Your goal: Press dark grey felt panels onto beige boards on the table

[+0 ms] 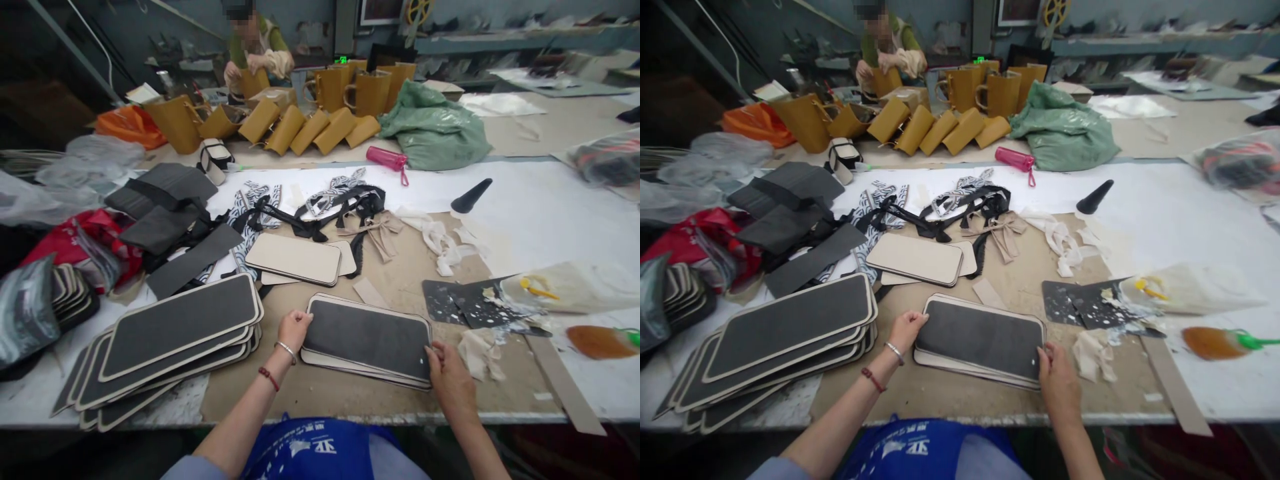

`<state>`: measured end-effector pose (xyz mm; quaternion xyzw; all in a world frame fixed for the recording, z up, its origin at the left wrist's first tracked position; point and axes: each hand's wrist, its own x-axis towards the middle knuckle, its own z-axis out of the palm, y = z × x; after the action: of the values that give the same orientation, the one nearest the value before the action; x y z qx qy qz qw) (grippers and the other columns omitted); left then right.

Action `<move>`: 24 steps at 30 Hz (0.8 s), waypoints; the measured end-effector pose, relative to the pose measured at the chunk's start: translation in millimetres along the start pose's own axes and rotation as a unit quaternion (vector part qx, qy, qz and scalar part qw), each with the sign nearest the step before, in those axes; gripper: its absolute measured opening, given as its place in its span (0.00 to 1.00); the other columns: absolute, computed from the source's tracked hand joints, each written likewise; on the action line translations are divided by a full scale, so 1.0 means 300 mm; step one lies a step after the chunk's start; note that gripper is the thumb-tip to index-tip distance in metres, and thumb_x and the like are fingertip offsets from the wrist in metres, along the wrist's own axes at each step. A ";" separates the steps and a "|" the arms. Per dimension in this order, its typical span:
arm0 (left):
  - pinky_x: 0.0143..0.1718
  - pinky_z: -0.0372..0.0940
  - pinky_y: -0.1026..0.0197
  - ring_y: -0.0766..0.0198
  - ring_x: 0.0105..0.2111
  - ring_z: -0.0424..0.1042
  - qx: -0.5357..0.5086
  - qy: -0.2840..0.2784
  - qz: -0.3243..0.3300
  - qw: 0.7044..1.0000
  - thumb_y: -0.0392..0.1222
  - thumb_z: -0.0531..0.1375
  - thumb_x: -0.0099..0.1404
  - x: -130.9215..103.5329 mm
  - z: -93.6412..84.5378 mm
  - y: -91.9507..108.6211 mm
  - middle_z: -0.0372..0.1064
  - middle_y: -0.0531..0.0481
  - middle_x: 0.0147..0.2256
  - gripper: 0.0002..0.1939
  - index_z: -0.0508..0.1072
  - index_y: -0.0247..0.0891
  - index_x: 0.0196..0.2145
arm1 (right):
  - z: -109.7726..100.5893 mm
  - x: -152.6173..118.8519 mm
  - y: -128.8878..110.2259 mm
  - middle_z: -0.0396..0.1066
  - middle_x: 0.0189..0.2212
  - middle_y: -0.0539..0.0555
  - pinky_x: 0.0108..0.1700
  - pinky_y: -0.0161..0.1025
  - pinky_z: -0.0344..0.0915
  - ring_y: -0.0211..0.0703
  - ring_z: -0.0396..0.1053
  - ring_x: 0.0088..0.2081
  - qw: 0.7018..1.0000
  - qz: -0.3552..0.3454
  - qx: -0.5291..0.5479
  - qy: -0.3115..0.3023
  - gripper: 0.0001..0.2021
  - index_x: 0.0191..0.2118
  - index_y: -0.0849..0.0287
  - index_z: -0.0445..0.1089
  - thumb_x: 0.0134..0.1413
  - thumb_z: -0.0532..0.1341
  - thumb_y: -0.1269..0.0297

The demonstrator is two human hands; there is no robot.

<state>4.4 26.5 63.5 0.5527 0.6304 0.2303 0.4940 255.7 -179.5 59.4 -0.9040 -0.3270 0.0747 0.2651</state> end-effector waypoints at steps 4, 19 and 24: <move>0.24 0.54 0.65 0.67 0.20 0.60 0.013 0.011 0.005 1.000 0.47 0.58 0.47 0.002 0.003 -0.008 0.60 0.57 0.15 0.11 0.64 0.37 0.16 | 0.000 0.000 -0.010 0.71 0.30 0.60 0.33 0.46 0.62 0.55 0.69 0.33 0.999 -0.010 -0.034 -0.007 0.20 0.39 0.59 0.62 0.49 0.45 0.50; 0.27 0.54 0.62 0.63 0.22 0.62 0.108 0.008 0.022 0.994 0.48 0.55 0.50 -0.002 0.004 0.000 0.62 0.54 0.17 0.11 0.63 0.39 0.18 | 0.014 -0.002 -0.016 0.70 0.28 0.58 0.32 0.42 0.62 0.49 0.69 0.31 0.998 -0.025 -0.062 0.007 0.12 0.39 0.62 0.62 0.53 0.49 0.60; 0.27 0.55 0.62 0.62 0.22 0.64 0.126 0.010 0.026 0.992 0.48 0.55 0.50 0.001 0.005 -0.003 0.63 0.54 0.17 0.11 0.64 0.39 0.19 | 0.030 -0.004 -0.006 0.70 0.28 0.57 0.32 0.41 0.63 0.48 0.69 0.30 0.996 -0.044 -0.063 0.034 0.10 0.39 0.62 0.62 0.54 0.50 0.63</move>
<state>5.4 26.0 62.1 0.6243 0.6449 0.1676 0.4077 251.0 -175.4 52.6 -0.9056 -0.3616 0.0113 0.2215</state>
